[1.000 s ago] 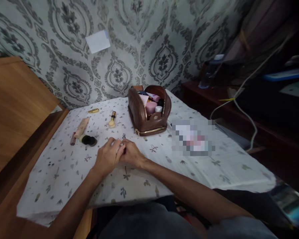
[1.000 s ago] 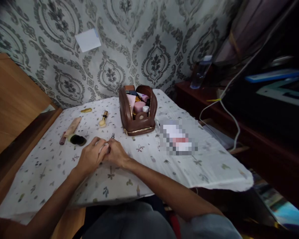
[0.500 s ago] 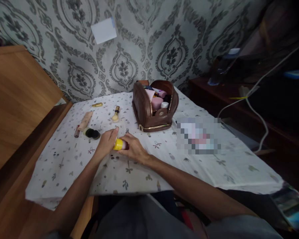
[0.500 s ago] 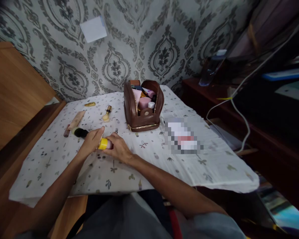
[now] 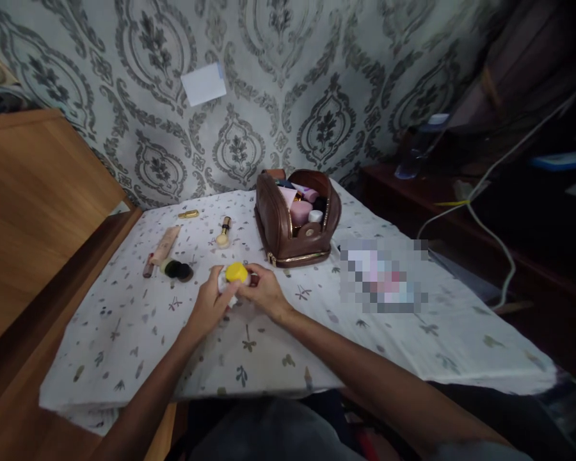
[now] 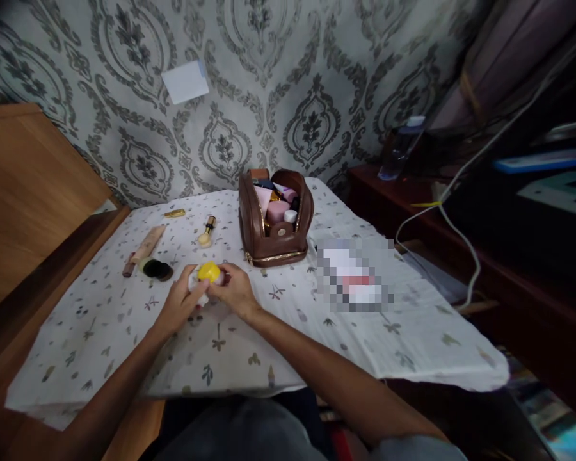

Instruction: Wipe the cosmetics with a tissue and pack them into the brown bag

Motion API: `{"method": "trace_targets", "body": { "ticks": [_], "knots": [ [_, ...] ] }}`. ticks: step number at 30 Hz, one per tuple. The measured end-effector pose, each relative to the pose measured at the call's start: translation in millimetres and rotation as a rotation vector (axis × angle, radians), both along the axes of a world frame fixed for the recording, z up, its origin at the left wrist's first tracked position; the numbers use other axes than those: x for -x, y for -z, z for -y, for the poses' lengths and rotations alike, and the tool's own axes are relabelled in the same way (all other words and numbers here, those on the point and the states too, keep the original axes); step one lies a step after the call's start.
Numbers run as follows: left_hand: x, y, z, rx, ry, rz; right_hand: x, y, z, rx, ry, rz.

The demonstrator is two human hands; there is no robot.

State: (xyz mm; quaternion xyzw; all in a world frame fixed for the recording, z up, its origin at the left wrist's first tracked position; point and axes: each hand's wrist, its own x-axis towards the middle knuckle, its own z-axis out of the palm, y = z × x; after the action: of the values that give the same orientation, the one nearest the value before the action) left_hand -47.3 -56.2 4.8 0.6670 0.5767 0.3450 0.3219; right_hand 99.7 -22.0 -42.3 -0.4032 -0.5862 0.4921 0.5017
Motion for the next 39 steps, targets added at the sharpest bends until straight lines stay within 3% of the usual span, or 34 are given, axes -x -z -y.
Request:
{"method": "trace_targets", "body": {
  "ticks": [3, 6, 15, 21, 25, 29, 34, 39],
  "knots": [
    [-3.3, 0.9, 0.3, 0.002, -0.003, -0.071, -2.2, -3.0, 6.8, -0.235, 0.113, 0.233],
    [-5.3, 1.7, -1.9, -0.035, -0.013, -0.072, -3.5, -6.3, 14.8, -0.315, 0.106, 0.367],
    [6.3, -6.9, -8.3, -0.072, 0.032, -0.194, -2.5, -9.4, 8.9, -0.269, -0.075, 0.219],
    [-7.7, -7.6, -9.9, -0.026, -0.114, -0.316, -4.2, -10.5, 11.0, -0.231, 0.081, 0.354],
    [-16.0, -6.7, -13.3, -0.006, -0.111, -0.33, -9.4, -16.9, 11.7, -0.184, 0.114, 0.498],
    [-13.6, -12.1, -17.3, -0.017, -0.071, -0.335, -13.0, -21.3, 9.6, -0.187, 0.061, 0.573],
    [-9.8, -23.7, -19.5, -0.066, -0.094, -0.424, -14.7, -25.6, 9.5, -0.183, 0.029, 0.488],
    [-14.6, -31.6, -16.4, -0.138, -0.166, -0.355, -24.1, -44.4, 13.7, -0.01, 0.033, 0.304]
  ]
}}
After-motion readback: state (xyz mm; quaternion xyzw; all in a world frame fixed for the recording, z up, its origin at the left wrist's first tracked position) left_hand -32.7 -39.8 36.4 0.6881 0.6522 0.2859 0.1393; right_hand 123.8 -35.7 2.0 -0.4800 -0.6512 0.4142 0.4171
